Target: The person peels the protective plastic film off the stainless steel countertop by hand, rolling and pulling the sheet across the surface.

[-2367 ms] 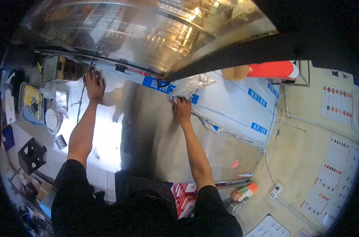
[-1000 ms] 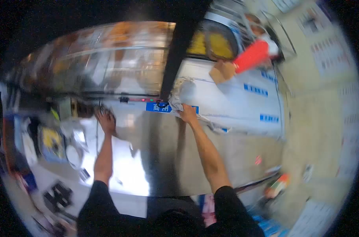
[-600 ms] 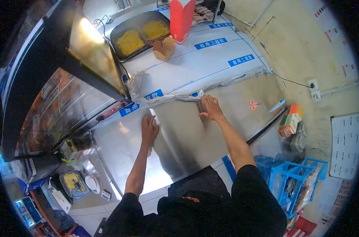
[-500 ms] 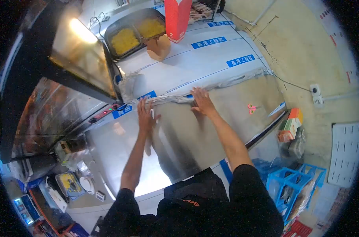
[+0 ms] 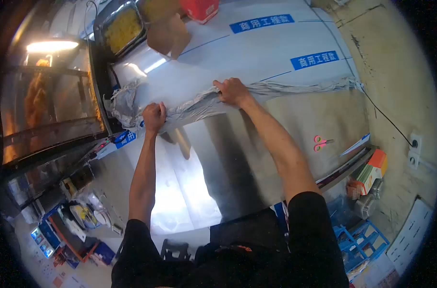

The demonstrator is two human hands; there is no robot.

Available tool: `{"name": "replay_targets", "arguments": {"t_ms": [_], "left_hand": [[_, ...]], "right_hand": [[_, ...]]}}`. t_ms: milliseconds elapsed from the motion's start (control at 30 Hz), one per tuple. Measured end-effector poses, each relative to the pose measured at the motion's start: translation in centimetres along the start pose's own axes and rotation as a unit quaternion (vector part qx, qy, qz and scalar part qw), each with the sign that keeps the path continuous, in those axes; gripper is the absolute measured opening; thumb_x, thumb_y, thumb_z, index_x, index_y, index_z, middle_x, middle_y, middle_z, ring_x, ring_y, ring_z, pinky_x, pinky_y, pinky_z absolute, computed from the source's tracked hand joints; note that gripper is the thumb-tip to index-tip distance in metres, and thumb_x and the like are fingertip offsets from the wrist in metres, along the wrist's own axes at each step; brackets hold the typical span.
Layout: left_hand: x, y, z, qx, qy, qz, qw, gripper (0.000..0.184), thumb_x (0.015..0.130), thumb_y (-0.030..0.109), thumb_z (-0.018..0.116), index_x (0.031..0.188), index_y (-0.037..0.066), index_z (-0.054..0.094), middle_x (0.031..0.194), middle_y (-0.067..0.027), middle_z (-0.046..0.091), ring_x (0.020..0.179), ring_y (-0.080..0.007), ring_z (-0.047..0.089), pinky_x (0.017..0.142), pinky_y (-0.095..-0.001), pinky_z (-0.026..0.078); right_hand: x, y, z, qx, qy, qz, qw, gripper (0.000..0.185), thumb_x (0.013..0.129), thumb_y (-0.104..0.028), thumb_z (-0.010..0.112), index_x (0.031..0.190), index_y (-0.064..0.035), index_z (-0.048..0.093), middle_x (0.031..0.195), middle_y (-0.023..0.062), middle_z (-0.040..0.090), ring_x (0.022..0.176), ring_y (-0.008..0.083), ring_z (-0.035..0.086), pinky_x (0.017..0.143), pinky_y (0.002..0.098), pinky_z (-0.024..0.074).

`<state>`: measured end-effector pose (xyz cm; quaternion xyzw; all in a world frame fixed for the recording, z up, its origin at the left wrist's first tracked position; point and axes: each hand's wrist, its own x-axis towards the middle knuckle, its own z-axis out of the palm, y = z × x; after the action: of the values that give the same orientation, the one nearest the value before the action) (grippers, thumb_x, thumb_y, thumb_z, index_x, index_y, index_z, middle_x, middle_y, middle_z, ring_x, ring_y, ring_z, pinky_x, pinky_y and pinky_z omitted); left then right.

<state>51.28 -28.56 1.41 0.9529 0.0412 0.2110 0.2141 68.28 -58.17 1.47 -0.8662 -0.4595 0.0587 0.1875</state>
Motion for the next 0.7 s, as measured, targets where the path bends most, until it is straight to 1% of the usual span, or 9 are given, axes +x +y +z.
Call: {"name": "replay_targets", "arguments": {"t_ms": [33, 133, 300, 367, 400, 500, 567, 600, 700], "left_hand": [[-0.4, -0.1, -0.5, -0.004, 0.007, 0.0, 1.0, 0.034, 0.086, 0.012, 0.06, 0.053, 0.005, 0.056, 0.052, -0.0119, 0.053, 0.05, -0.0299, 0.053, 0.053, -0.0411, 0.044], [-0.3, -0.5, -0.5, 0.018, -0.005, 0.0, 1.0, 0.036, 0.085, 0.01, 0.061, 0.05, 0.005, 0.054, 0.05, -0.0103, 0.052, 0.049, -0.0275, 0.053, 0.052, -0.0407, 0.043], [0.5, -1.0, -0.9, -0.027, -0.039, -0.001, 0.999, 0.036, 0.084, 0.009, 0.062, 0.049, 0.007, 0.053, 0.049, -0.0077, 0.052, 0.049, -0.0236, 0.053, 0.054, -0.0385, 0.043], [0.8, -1.3, -0.3, -0.025, -0.02, 0.065, 0.997, 0.035, 0.083, 0.008, 0.062, 0.049, 0.008, 0.052, 0.048, -0.0069, 0.051, 0.05, -0.0223, 0.052, 0.054, -0.0378, 0.043], [1.3, -1.0, -0.5, -0.028, -0.013, 0.062, 0.998, 0.035, 0.083, 0.008, 0.062, 0.049, 0.008, 0.052, 0.048, -0.0069, 0.051, 0.05, -0.0223, 0.052, 0.054, -0.0378, 0.043], [2.2, -1.2, -0.9, -0.009, -0.06, 0.074, 0.995, 0.035, 0.082, 0.008, 0.062, 0.049, 0.009, 0.051, 0.048, -0.0063, 0.051, 0.051, -0.0222, 0.051, 0.054, -0.0376, 0.042], [1.7, -1.1, -0.8, 0.022, -0.033, 0.075, 0.996, 0.035, 0.082, 0.006, 0.061, 0.049, 0.009, 0.051, 0.048, -0.006, 0.051, 0.051, -0.0224, 0.049, 0.053, -0.0374, 0.041], [1.5, -1.1, -0.8, 0.023, -0.035, 0.066, 0.997, 0.035, 0.082, 0.006, 0.061, 0.049, 0.009, 0.051, 0.048, -0.006, 0.051, 0.051, -0.0224, 0.049, 0.053, -0.0374, 0.041], [2.9, -1.5, -0.5, 0.013, -0.021, 0.064, 0.998, 0.033, 0.081, 0.006, 0.061, 0.05, 0.008, 0.05, 0.048, -0.0061, 0.051, 0.051, -0.0228, 0.049, 0.054, -0.0377, 0.042]], "right_hand": [[0.1, -0.4, 0.1, 0.027, 0.02, -0.031, 0.999, 0.024, 0.07, -0.015, 0.061, 0.094, -0.0094, 0.057, 0.066, 0.0149, 0.063, 0.065, 0.0356, 0.064, 0.06, 0.0484, 0.0501], [0.3, -0.5, -0.2, 0.036, 0.032, -0.032, 0.998, 0.022, 0.07, -0.014, 0.061, 0.091, -0.0097, 0.057, 0.066, 0.0134, 0.062, 0.065, 0.0339, 0.064, 0.059, 0.0473, 0.0503], [0.8, 0.2, -0.1, 0.061, 0.012, -0.053, 0.997, 0.024, 0.068, -0.011, 0.063, 0.091, -0.0102, 0.058, 0.066, 0.0117, 0.062, 0.065, 0.0328, 0.064, 0.059, 0.0468, 0.0505], [0.8, 0.4, -0.3, 0.068, 0.028, -0.073, 0.995, 0.025, 0.067, -0.011, 0.064, 0.092, -0.0099, 0.058, 0.067, 0.0111, 0.063, 0.066, 0.0326, 0.064, 0.058, 0.0459, 0.0506], [0.9, 0.5, -0.6, 0.061, 0.025, -0.076, 0.995, 0.025, 0.067, -0.011, 0.064, 0.092, -0.0099, 0.058, 0.067, 0.0111, 0.063, 0.066, 0.0326, 0.064, 0.058, 0.0459, 0.0506], [0.9, 0.3, -0.6, 0.08, 0.039, -0.058, 0.994, 0.025, 0.066, -0.012, 0.066, 0.09, -0.0097, 0.059, 0.068, 0.0111, 0.063, 0.066, 0.0317, 0.064, 0.057, 0.0436, 0.0508], [0.8, 0.6, -0.5, 0.149, 0.06, -0.046, 0.986, 0.025, 0.064, -0.014, 0.069, 0.087, -0.0099, 0.06, 0.067, 0.0118, 0.063, 0.064, 0.0313, 0.064, 0.056, 0.0415, 0.0507], [0.7, 0.7, -0.2, 0.152, 0.053, -0.049, 0.986, 0.025, 0.064, -0.014, 0.069, 0.087, -0.0099, 0.06, 0.067, 0.0118, 0.063, 0.064, 0.0313, 0.064, 0.056, 0.0415, 0.0507], [1.5, 1.4, 0.0, 0.183, 0.085, -0.025, 0.979, 0.026, 0.063, -0.015, 0.072, 0.086, -0.01, 0.061, 0.065, 0.012, 0.063, 0.062, 0.0313, 0.063, 0.056, 0.0404, 0.0506]]}}
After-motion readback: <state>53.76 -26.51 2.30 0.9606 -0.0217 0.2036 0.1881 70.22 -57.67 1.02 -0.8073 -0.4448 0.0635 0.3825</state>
